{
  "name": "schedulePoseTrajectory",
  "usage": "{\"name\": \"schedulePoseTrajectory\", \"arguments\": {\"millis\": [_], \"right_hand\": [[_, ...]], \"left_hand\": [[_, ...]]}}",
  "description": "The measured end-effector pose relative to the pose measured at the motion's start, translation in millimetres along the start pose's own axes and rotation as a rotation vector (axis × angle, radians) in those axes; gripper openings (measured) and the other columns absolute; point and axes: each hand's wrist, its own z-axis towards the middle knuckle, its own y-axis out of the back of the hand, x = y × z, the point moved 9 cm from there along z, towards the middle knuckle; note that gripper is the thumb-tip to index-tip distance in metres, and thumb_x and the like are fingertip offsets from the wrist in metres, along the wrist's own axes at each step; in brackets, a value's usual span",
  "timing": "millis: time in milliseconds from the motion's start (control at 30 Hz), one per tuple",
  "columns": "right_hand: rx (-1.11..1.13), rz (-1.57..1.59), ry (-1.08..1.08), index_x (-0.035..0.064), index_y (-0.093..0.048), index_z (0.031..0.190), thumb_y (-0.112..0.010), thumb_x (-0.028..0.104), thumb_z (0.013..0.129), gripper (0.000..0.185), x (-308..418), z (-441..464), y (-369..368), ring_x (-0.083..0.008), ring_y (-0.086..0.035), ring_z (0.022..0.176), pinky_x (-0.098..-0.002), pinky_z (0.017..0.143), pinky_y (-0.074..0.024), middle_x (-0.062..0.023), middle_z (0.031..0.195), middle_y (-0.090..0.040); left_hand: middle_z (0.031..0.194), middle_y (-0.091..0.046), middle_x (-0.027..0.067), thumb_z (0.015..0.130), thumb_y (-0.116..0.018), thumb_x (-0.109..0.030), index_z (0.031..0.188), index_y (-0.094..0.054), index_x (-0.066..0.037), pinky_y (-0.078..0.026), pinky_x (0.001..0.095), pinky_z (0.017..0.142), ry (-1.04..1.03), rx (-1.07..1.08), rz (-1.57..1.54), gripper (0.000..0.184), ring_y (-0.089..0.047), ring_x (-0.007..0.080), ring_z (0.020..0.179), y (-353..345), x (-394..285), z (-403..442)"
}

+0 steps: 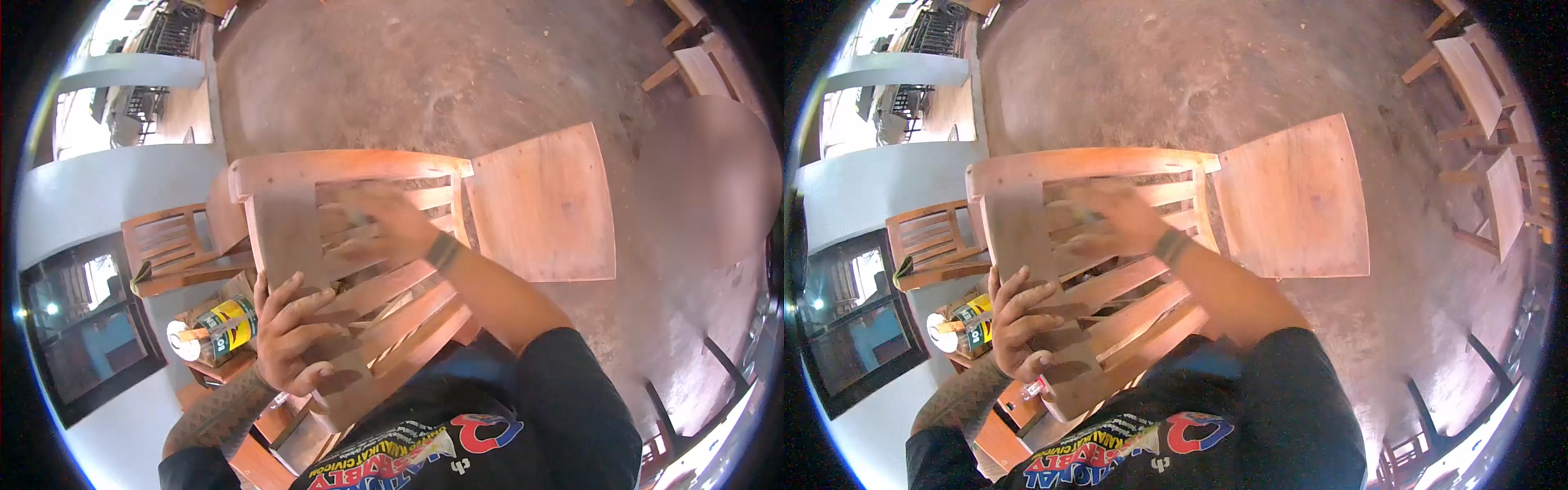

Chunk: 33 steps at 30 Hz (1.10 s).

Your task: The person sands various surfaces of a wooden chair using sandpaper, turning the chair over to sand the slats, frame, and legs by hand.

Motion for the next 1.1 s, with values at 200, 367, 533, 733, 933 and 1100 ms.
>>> {"name": "schedulePoseTrajectory", "arguments": {"millis": [200,367,533,733,933,1100], "right_hand": [[0.122,0.093,-0.477,0.0089,-0.063,0.148,-0.084,0.022,0.092,0.061,-176,-89,48,-0.0293,-0.068,0.117,-0.0432,0.106,-0.0535,-0.0124,0.131,-0.071],[0.093,0.265,-0.317,0.0102,-0.063,0.149,-0.077,0.012,0.093,0.058,-133,-65,13,-0.034,-0.064,0.124,-0.0464,0.11,-0.0494,-0.0127,0.138,-0.07],[-0.094,0.045,0.054,0.0128,-0.063,0.149,-0.07,0.001,0.09,0.061,17,-9,8,-0.0406,-0.062,0.124,-0.0502,0.112,-0.0477,-0.0164,0.138,-0.069],[0.023,0.116,-0.108,0.0076,-0.067,0.143,-0.066,-0.001,0.094,0.05,-1,-22,38,-0.0372,-0.068,0.128,-0.0433,0.108,-0.0532,-0.0196,0.141,-0.07],[-0.26,-0.376,-0.221,0.0081,-0.054,0.158,-0.057,0.02,0.109,0.05,-47,0,31,-0.0376,-0.054,0.145,-0.0496,0.122,-0.0411,-0.0197,0.158,-0.057],[-0.209,-0.153,0.168,0.0094,-0.049,0.162,-0.053,0.035,0.112,0.056,119,91,5,-0.0464,-0.038,0.155,-0.0577,0.131,-0.0249,-0.0161,0.165,-0.051]], "left_hand": [[0.135,-0.075,0.0148,0.094,-0.063,-0.062,0.105,-0.083,-0.016,-0.006,0.0744,0.127,0.003,0.008,-0.01,0.051,-0.048,0.0456,0.149,-1,-2,1],[0.135,-0.076,0.0117,0.09,-0.066,-0.057,0.105,-0.084,-0.017,-0.009,0.0731,0.127,0.005,-0.003,-0.01,0.046,-0.052,0.0435,0.146,3,-2,4],[0.14,-0.074,0.0073,0.084,-0.072,-0.051,0.108,-0.083,-0.02,-0.012,0.0702,0.127,0.007,-0.013,-0.018,0.04,-0.054,0.0408,0.144,3,-5,4],[0.14,-0.073,0.0067,0.082,-0.075,-0.046,0.109,-0.082,-0.02,-0.012,0.069,0.129,-0.003,-0.018,-0.047,0.038,-0.055,0.0393,0.143,6,-7,6],[0.136,-0.075,0.0068,0.08,-0.074,-0.045,0.108,-0.083,-0.02,-0.011,0.0682,0.129,-0.023,-0.053,-0.052,0.039,-0.056,0.0396,0.142,4,-14,8],[0.137,-0.073,0.0058,0.08,-0.079,-0.04,0.108,-0.083,-0.021,-0.013,0.0674,0.129,-0.032,-0.051,-0.041,0.034,-0.057,0.0371,0.141,4,-18,9]]}}
